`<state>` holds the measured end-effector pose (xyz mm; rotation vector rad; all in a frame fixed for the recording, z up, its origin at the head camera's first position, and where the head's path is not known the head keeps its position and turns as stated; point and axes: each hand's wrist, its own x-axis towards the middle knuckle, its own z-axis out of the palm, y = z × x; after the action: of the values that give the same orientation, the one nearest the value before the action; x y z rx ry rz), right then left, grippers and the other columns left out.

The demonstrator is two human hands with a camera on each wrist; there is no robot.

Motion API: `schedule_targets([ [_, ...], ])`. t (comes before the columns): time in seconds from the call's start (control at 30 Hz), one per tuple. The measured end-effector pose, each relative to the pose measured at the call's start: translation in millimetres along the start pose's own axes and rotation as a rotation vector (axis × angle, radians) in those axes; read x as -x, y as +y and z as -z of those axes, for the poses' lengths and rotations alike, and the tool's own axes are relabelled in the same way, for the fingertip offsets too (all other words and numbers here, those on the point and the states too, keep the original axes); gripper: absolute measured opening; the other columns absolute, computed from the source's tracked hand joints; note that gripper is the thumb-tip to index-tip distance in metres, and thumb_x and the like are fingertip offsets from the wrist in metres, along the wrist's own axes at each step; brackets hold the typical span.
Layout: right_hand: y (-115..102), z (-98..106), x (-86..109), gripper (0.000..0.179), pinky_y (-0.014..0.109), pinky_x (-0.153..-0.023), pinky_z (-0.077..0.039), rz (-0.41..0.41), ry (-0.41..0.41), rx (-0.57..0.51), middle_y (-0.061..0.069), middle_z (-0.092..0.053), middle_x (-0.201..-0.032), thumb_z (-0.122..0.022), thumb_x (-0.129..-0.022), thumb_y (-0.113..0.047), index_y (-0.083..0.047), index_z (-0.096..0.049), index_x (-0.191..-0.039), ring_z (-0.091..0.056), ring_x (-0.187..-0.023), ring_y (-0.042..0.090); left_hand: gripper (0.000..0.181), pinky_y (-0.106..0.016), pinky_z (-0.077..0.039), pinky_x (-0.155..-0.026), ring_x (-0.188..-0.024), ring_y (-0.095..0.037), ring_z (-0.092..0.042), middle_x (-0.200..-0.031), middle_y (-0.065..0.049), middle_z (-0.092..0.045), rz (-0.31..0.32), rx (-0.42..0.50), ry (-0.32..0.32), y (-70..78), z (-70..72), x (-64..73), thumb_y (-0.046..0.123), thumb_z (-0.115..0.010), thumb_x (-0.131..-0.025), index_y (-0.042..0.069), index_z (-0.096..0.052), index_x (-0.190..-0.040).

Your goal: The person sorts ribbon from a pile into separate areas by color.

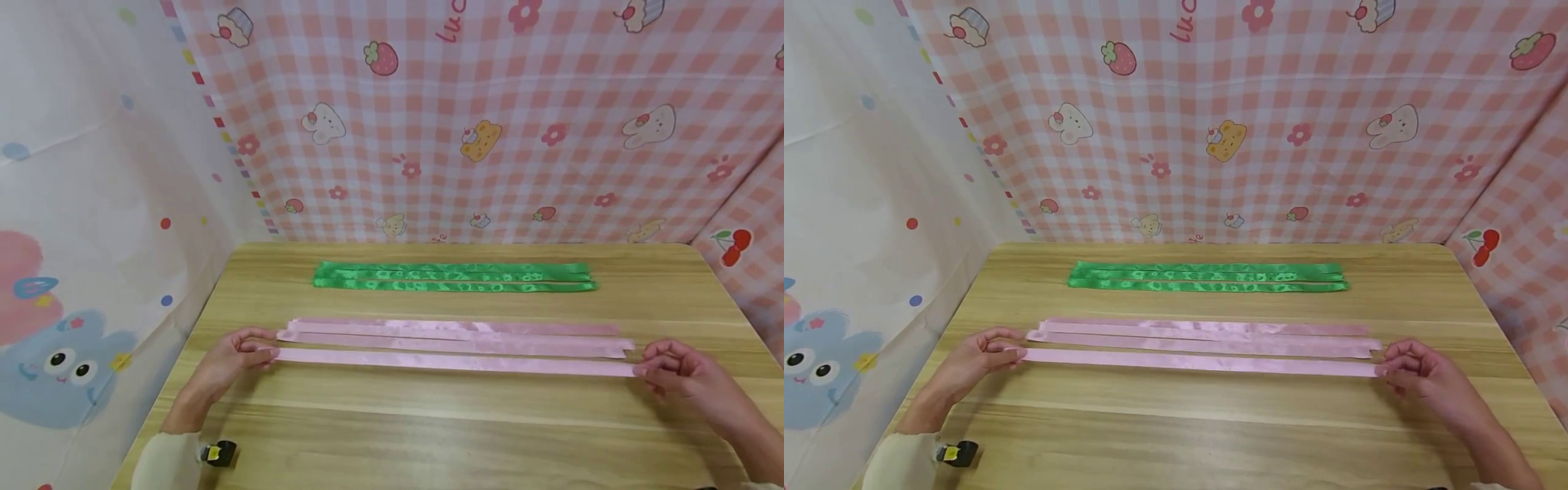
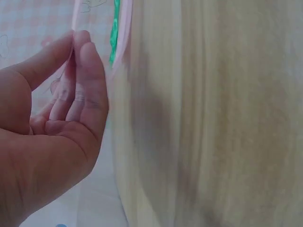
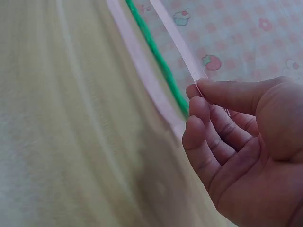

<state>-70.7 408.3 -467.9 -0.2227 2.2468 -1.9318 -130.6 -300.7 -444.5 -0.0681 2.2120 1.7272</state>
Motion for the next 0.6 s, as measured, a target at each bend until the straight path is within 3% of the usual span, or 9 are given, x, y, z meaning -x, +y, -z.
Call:
schedule_targets([
  [0.13,12,0,0.2,0.027,0.025,-0.055,-0.053,-0.039,-0.010,-0.081,0.001,-0.073,-0.083,-0.051,-0.096,0.013,-0.011,-0.057,-0.103,-0.062,-0.067,0.009,0.039,-0.027,-0.059,-0.073,-0.076,-0.014,-0.071,-0.087,-0.004,-0.075,0.039,0.002,0.025,-5.7,-1.3,-1.5,-0.001,-0.066,-0.092,-0.015,-0.049,-0.124],
  [0.27,16,-3,-1.2,0.024,0.026,-0.053,-0.053,-0.102,0.057,-0.058,0.001,-0.073,-0.079,-0.057,-0.095,0.009,-0.014,-0.056,-0.102,-0.062,-0.063,0.010,0.044,-0.027,-0.059,-0.072,-0.076,-0.013,-0.070,-0.087,-0.007,-0.075,0.086,-0.036,0.078,-7.2,-5.7,-4.6,0.001,-0.067,-0.092,-0.012,-0.046,-0.129],
  [0.4,15,-7,-3.8,0.022,0.027,-0.050,-0.053,-0.153,0.144,0.065,-0.003,-0.072,-0.075,-0.063,-0.093,0.004,-0.015,-0.053,-0.100,-0.058,-0.058,0.009,0.054,-0.025,-0.059,-0.070,-0.076,-0.012,-0.068,-0.088,-0.007,-0.075,0.128,-0.074,0.141,-6.8,-11.2,-9.1,0.005,-0.071,-0.091,-0.006,-0.042,-0.135],
  [0.6,14,-12,-6.0,0.024,0.028,-0.048,-0.049,-0.242,0.248,0.299,-0.006,-0.065,-0.066,-0.070,-0.093,-0.009,-0.010,-0.048,-0.101,-0.054,-0.054,0.011,0.059,-0.025,-0.059,-0.070,-0.076,-0.011,-0.069,-0.089,-0.007,-0.074,0.139,-0.029,0.182,-8.1,-14.2,-11.4,0.002,-0.069,-0.092,-0.006,-0.035,-0.139],
])
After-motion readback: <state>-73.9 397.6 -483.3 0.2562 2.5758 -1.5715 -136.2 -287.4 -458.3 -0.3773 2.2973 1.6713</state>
